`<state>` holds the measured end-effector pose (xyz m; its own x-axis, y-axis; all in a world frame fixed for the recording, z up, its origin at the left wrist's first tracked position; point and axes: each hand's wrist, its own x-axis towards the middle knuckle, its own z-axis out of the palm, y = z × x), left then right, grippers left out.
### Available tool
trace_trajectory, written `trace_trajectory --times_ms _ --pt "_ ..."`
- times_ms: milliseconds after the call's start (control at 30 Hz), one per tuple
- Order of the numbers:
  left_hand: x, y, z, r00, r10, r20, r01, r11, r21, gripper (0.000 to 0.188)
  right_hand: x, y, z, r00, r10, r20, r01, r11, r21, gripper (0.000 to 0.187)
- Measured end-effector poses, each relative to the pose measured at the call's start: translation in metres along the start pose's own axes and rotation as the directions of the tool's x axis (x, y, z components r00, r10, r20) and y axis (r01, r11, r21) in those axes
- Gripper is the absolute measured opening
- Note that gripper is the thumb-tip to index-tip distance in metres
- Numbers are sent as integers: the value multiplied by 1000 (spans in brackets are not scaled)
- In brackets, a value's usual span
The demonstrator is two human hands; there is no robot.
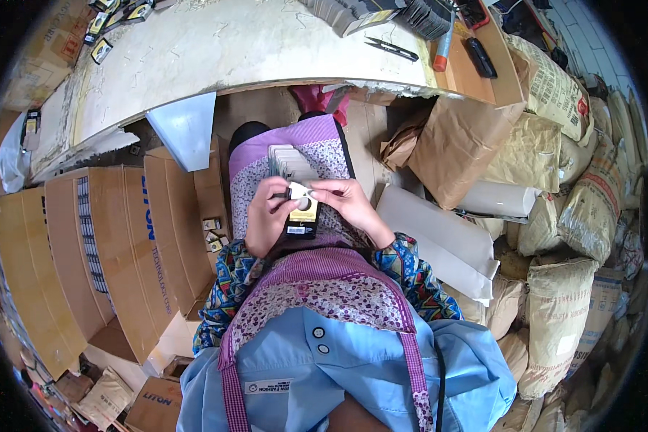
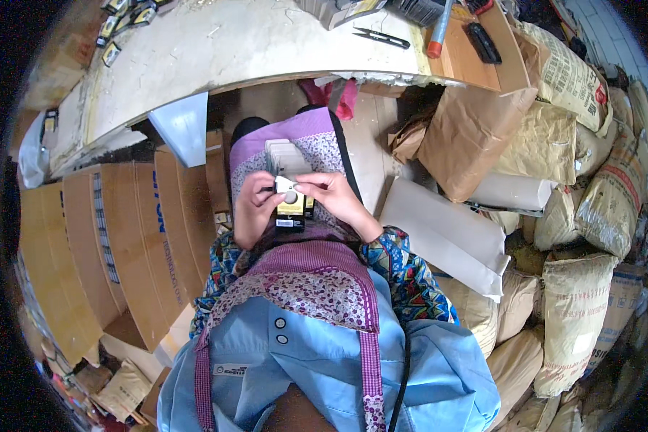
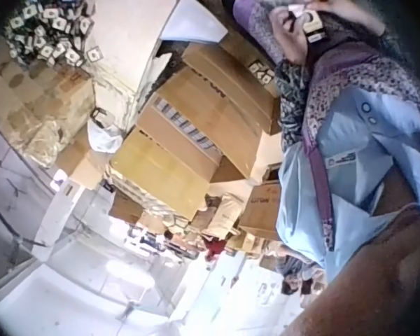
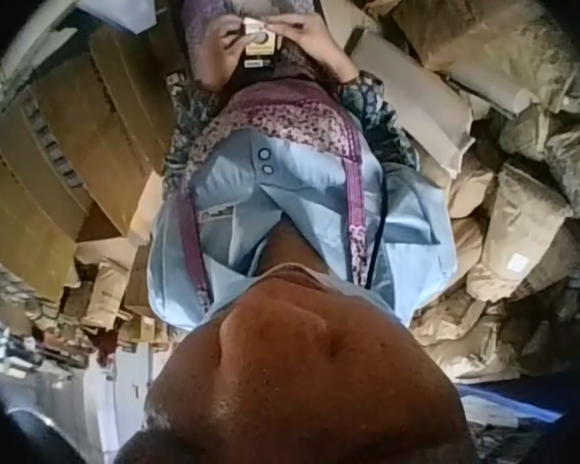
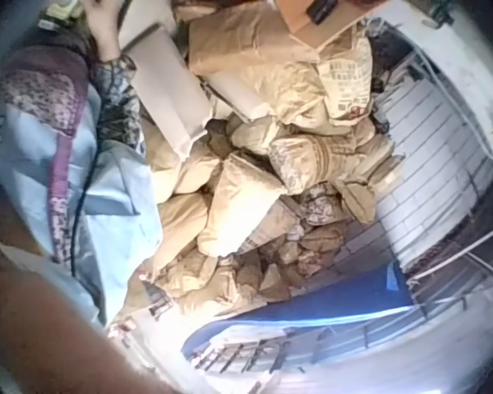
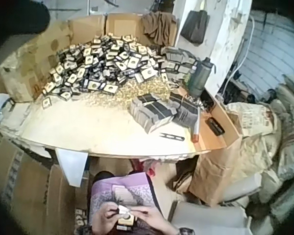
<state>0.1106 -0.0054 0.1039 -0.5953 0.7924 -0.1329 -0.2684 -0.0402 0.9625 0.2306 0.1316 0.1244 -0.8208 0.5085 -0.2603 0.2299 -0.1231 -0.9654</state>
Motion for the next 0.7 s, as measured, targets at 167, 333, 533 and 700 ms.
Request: trace_trajectory --times_ms 167,333,533,700 --pt "-6 -2 -19 993 -87 81 87 996 -4 23 0 18 2 998 -52 -23 46 980 -194 20" --pt "-10 37 -54 981 185 -59 -40 491 870 28 -7 30 -1 948 -294 118 232 389 -892 23" --pt "-7 13 -11 895 378 236 -417 528 740 39 6 14 8 932 -362 20 266 646 -716 19" --pt "-4 17 12 960 275 47 -235 706 668 40 4 15 7 984 -161 71 171 970 -174 18"
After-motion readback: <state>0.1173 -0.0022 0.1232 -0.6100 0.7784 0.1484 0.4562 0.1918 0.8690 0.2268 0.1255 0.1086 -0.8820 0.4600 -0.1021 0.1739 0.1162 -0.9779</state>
